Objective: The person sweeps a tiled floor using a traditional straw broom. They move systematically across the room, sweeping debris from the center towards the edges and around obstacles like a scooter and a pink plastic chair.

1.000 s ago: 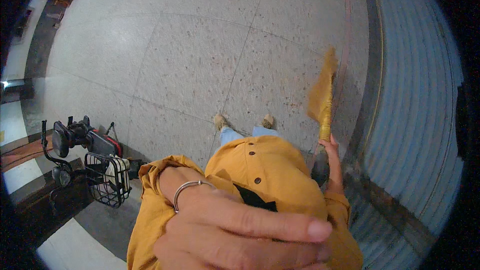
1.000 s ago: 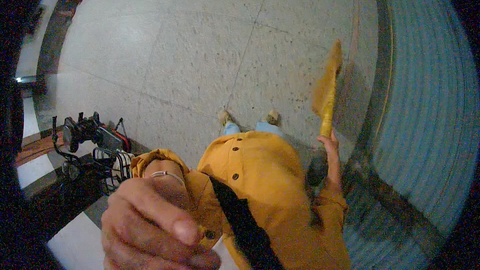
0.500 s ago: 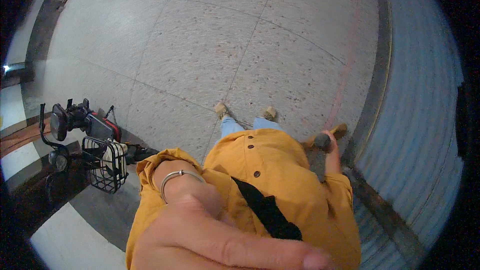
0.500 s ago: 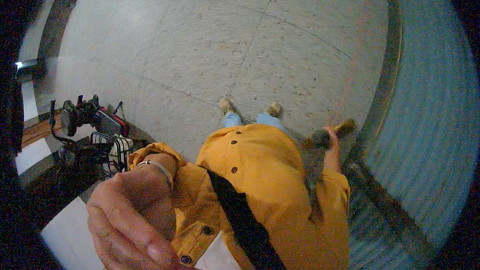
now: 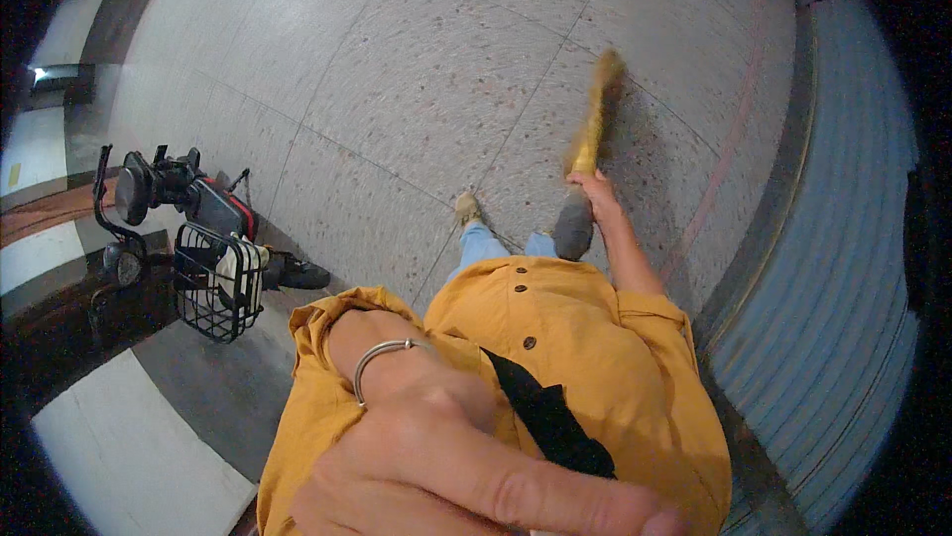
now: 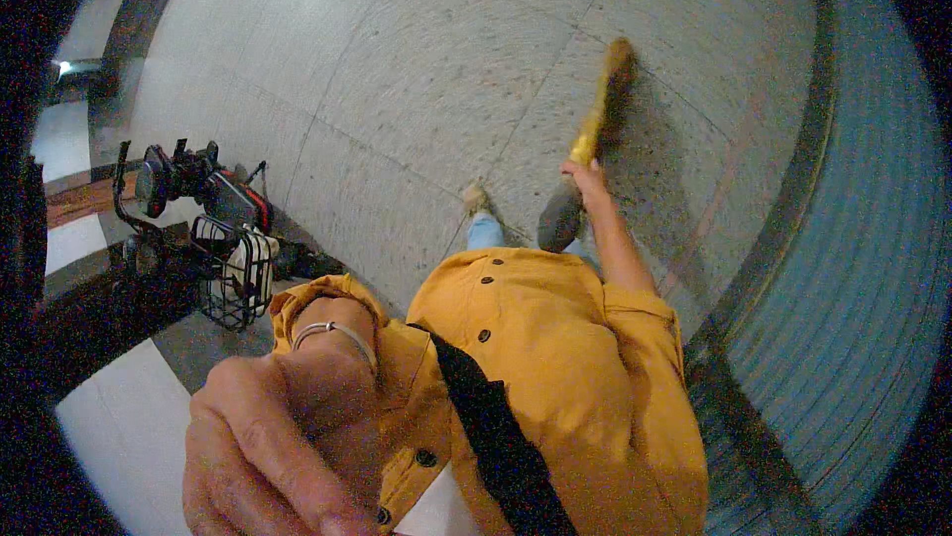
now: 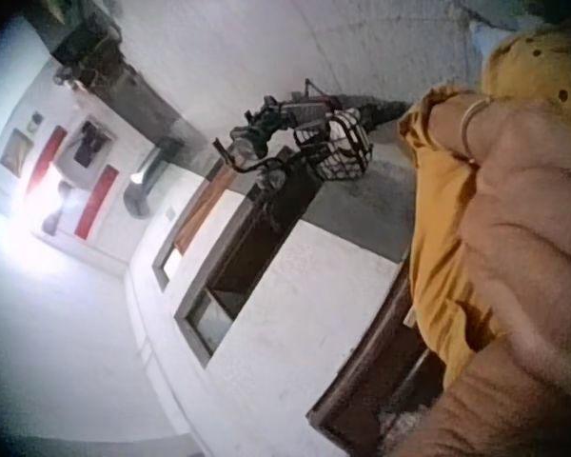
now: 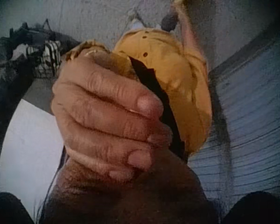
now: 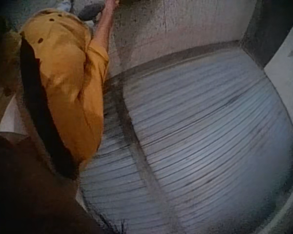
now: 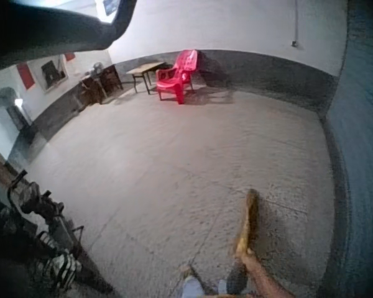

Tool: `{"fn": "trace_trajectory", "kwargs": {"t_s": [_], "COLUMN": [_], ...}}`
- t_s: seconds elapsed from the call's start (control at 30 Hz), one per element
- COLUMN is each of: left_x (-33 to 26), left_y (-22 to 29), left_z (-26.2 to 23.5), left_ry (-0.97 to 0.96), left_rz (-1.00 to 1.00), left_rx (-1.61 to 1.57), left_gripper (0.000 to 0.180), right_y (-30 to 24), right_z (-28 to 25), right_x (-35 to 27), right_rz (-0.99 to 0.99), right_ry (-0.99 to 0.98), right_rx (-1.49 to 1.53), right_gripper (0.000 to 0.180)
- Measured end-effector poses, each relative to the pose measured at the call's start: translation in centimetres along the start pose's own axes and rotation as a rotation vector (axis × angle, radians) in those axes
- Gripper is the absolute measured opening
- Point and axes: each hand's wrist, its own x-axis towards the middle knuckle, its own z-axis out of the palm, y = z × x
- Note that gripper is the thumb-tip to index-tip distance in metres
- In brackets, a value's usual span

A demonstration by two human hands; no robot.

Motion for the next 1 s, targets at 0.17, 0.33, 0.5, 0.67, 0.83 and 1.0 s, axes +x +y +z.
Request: {"fn": "trace_trajectory", "kwargs": {"t_s": [0.17, 0.33, 0.5, 0.67, 0.83, 1.0], "left_x": [-0.4, -0.5, -0.6, -0.6, 0.0, 0.0], "left_y": [0.8, 2.0, 2.5, 3.8, -0.2, 2.2], "left_z": [-1.0, -1.9, -3.7, -3.6, -8.6, -9.5], "left_ry": [0.049, 0.121, 0.099, 0.272, -0.027, 0.071], "left_rz": [0.016, -0.007, 0.010, -0.174, 0.232, -0.001], "left_rx": [0.050, 0.097, 0.065, 0.099, -0.085, -0.071], "left_gripper": [0.014, 0.014, 0.019, 0.022, 0.027, 0.020], "right_y": [-8.5, -8.4, -5.0, -0.1, 2.3, 6.1], "right_z": [-0.7, -4.3, -8.3, -10.8, -10.2, -2.7], "right_x": [-5.9, -10.5, -14.0, -14.8, -11.8, -4.9], "right_rz": [0.172, 0.116, 0.122, 0.221, 0.437, 0.219], "right_ry": [-0.346, -0.243, -0.070, 0.089, 0.129, -0.048], "right_rx": [0.278, 0.310, 0.279, 0.228, 0.319, 0.153], "right_gripper": [0.038, 0.030, 0.028, 0.020, 0.020, 0.023]}}
